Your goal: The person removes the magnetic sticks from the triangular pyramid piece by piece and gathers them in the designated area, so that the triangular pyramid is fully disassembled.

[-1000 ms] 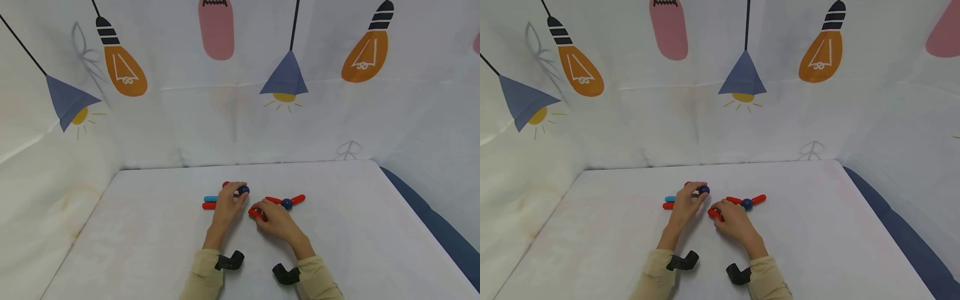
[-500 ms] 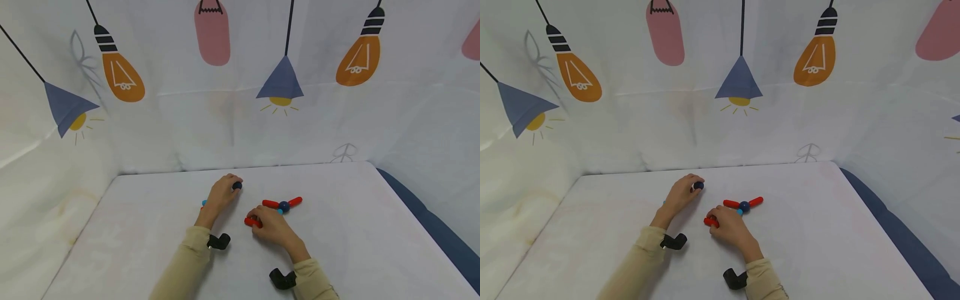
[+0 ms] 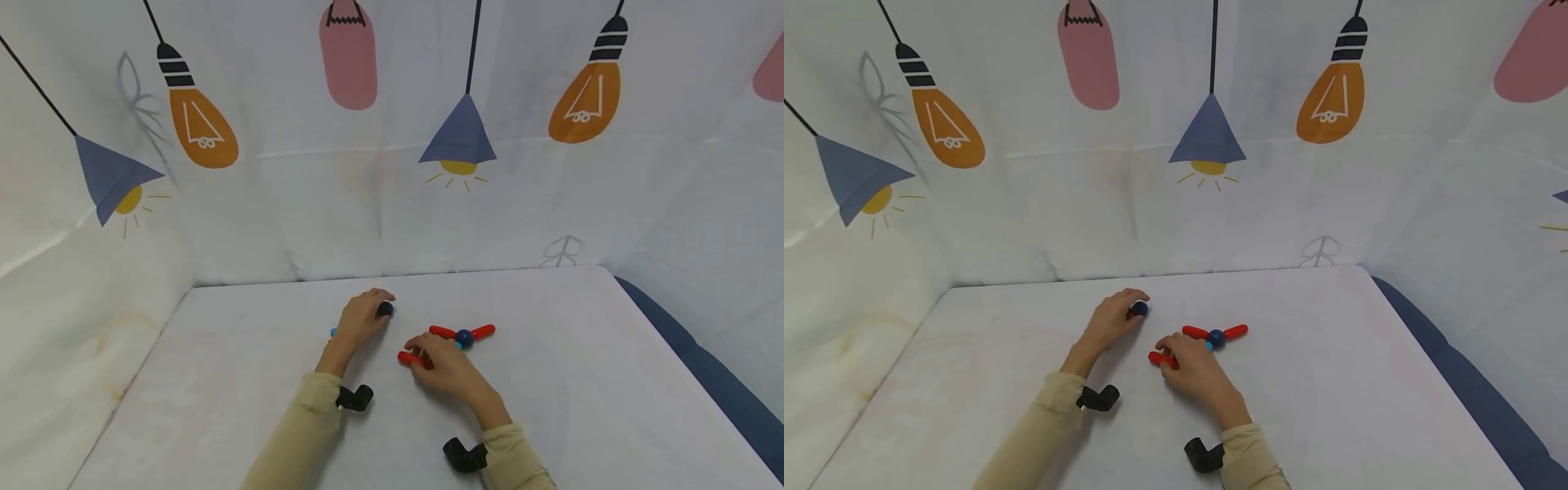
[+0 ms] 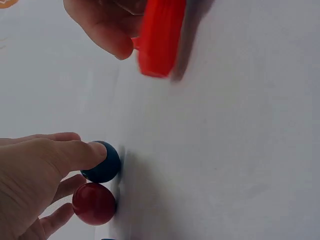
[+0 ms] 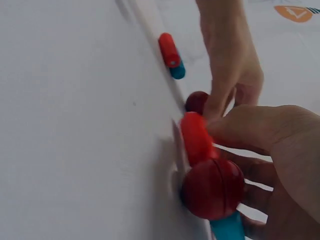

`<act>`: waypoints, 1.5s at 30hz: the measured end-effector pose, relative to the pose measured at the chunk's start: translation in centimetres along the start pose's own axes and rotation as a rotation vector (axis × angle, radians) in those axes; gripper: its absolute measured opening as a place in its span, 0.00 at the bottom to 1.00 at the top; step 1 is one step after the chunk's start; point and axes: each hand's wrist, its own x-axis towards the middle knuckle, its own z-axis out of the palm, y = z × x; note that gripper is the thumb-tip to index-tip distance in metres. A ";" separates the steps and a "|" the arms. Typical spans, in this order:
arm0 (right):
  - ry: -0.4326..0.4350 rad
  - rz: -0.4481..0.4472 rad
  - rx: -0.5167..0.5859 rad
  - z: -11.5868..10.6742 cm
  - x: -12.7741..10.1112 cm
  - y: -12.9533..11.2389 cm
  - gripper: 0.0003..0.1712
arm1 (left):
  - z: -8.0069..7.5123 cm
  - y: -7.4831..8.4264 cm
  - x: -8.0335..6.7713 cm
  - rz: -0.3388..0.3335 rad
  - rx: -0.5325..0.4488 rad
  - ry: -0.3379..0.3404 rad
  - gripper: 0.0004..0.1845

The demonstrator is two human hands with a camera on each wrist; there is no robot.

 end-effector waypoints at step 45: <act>-0.111 -0.139 -0.172 0.0 -1.1 1.2 0.22 | 0.1 1.6 -8.8 0.181 -0.225 -0.176 0.10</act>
